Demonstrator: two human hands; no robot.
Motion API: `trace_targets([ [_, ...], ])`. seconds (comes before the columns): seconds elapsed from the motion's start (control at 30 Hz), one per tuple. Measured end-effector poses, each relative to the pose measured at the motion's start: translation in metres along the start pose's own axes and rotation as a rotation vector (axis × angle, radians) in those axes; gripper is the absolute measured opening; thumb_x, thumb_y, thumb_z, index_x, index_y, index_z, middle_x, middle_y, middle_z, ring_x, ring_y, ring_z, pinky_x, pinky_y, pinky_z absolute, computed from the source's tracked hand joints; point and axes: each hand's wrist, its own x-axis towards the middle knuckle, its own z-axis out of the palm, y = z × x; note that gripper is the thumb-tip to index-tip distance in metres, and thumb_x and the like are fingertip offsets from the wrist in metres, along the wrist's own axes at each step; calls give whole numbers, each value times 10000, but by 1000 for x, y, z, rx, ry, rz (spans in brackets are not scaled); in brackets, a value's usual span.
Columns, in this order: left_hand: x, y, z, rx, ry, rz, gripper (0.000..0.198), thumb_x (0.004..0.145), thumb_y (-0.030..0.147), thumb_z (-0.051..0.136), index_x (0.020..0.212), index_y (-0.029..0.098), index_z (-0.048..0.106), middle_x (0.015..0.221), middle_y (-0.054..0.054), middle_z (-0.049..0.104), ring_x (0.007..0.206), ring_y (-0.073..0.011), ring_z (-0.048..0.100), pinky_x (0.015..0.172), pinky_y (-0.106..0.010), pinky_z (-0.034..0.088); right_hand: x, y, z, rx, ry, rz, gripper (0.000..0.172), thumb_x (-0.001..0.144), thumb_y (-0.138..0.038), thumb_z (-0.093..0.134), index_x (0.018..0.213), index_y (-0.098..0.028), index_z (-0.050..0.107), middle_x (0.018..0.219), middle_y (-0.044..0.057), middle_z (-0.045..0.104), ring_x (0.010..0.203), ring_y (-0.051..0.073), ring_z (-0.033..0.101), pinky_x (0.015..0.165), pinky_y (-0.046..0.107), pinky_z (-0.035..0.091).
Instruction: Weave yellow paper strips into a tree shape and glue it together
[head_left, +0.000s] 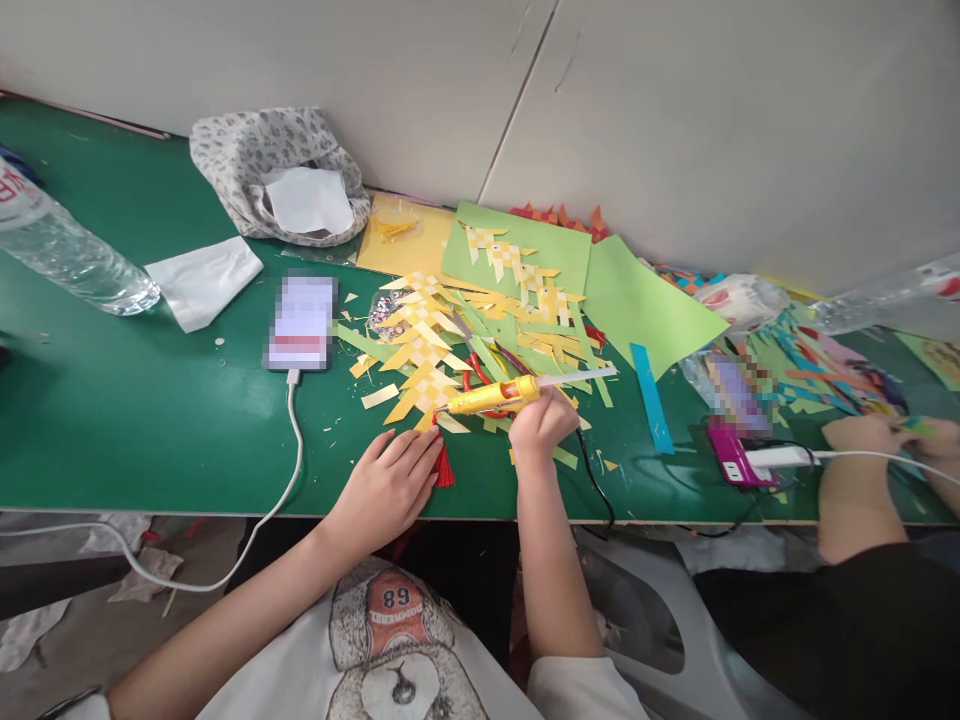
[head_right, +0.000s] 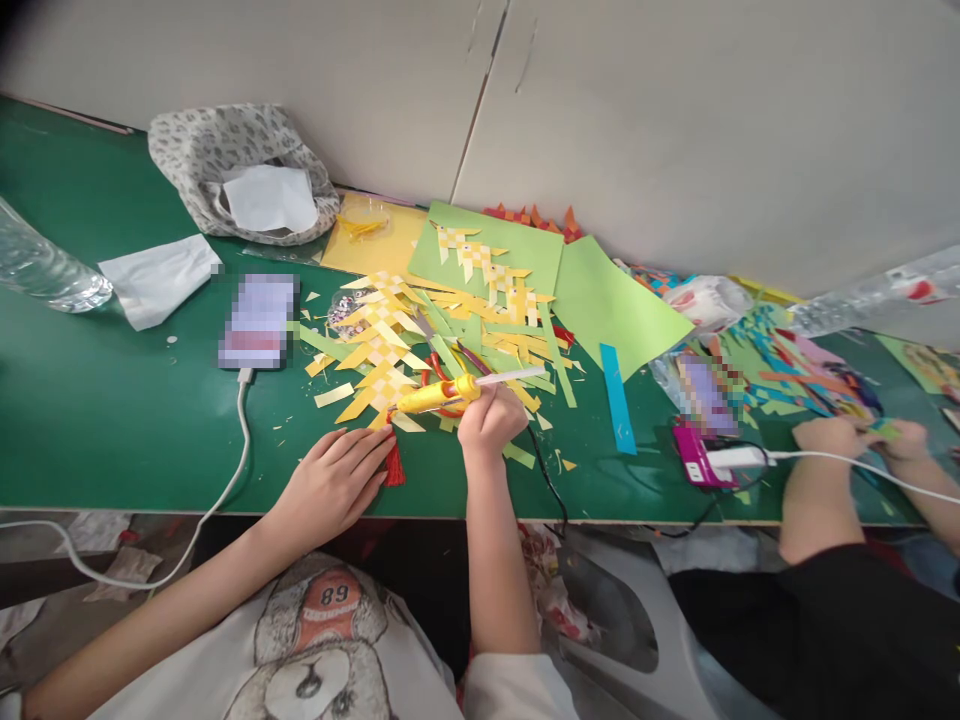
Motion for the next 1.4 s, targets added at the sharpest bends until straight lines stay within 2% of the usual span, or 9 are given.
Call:
trace_targets([
  [0.4,-1,-1,2,-5,-9,1,383,928,247,394,1261,110,527,1300,-93,566,1105,-245,534,917,-401,408,4,-8,-2,-71,-107,-47,507,894,-301,259,620,-132,651,492,76,551,474,151,495,494,254,273],
  [0.67,-1,-1,2,3,-10,1,389,930,247,391,1271,107,516,1311,-89,557,1110,-244,531,916,-401,407,2,-1,-1,-85,-34,26,538,893,-306,232,577,-135,632,508,96,569,486,163,510,484,255,283],
  [0.9,-1,-1,2,-10,-16,-7,387,928,247,394,1270,115,518,1310,-89,558,1115,-244,531,923,-403,406,2,-2,-1,-95,-80,-29,515,901,-306,252,636,-137,660,514,82,572,504,159,535,496,247,294],
  [1.07,0,-1,1,-15,-14,-7,388,925,246,398,1266,107,521,1301,-92,565,1100,-243,539,915,-402,413,2,-2,-1,-99,-12,-4,554,903,-309,212,578,-147,630,509,90,568,499,167,531,488,255,295],
  [1.2,0,-1,1,-13,-10,-7,384,925,243,393,1261,114,527,1302,-92,564,1101,-242,539,920,-398,409,2,-3,-1,-92,-62,-32,517,897,-300,245,609,-138,643,495,78,540,494,159,515,491,252,284],
  [1.4,0,-1,0,-12,0,-4,375,920,235,402,1252,127,538,1288,-100,574,1105,-244,541,923,-393,406,1,0,0,-65,-36,22,502,886,-307,245,597,-143,621,526,90,553,508,168,504,501,262,291],
])
